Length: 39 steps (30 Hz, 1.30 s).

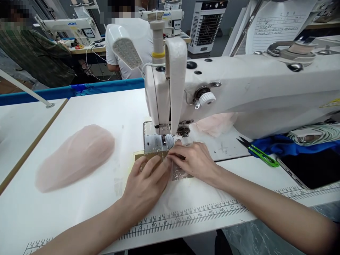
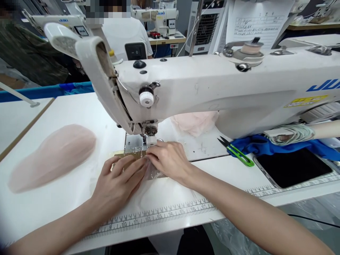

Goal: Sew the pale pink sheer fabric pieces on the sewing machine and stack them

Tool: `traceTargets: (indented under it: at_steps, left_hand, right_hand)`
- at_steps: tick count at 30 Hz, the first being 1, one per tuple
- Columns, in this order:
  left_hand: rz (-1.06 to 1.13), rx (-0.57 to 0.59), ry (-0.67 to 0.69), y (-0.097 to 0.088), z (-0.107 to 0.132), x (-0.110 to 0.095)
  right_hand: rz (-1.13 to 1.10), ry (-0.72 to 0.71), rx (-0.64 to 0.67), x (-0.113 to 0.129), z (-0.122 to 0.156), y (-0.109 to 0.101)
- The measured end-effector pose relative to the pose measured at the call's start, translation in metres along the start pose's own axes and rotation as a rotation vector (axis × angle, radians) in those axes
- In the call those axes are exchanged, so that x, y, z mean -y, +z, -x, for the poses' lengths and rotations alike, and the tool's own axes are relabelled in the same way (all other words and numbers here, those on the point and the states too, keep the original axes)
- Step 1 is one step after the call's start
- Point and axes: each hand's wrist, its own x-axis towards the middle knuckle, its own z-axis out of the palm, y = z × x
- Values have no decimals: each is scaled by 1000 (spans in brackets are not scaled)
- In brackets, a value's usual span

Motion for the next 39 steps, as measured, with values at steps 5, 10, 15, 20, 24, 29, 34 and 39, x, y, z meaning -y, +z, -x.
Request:
traceTargets:
  at_steps: [5,10,15,20,24,29,34,39]
  left_hand:
    - [-27,85,35,0,3,2]
    - [29,77,-32,3,-2,10]
    - [67,86,-66,3,-6,14]
    - [73,102,-106,5,-5,14]
    - [86,127,-137,6,-5,14]
    - [66,139,-132,7,-6,14]
    - [-11,136,-118,4,-5,9]
    - [-65,168,-132,2,-6,7]
  right_hand:
    - [41,-66,-62,-7,-2,3]
    - [32,-56,-23,-6,-2,2]
    - [136,-98,4,-5,-4,0]
    - [390,-77,-94,-14,-3,-13]
    - [396,-181,-187,-5,3,-22]
    - [324,-280,-122,10,10,-11]
    - [406,-232,-61,6,10,-2]
    - [429,-236,-34,1,7,-3]
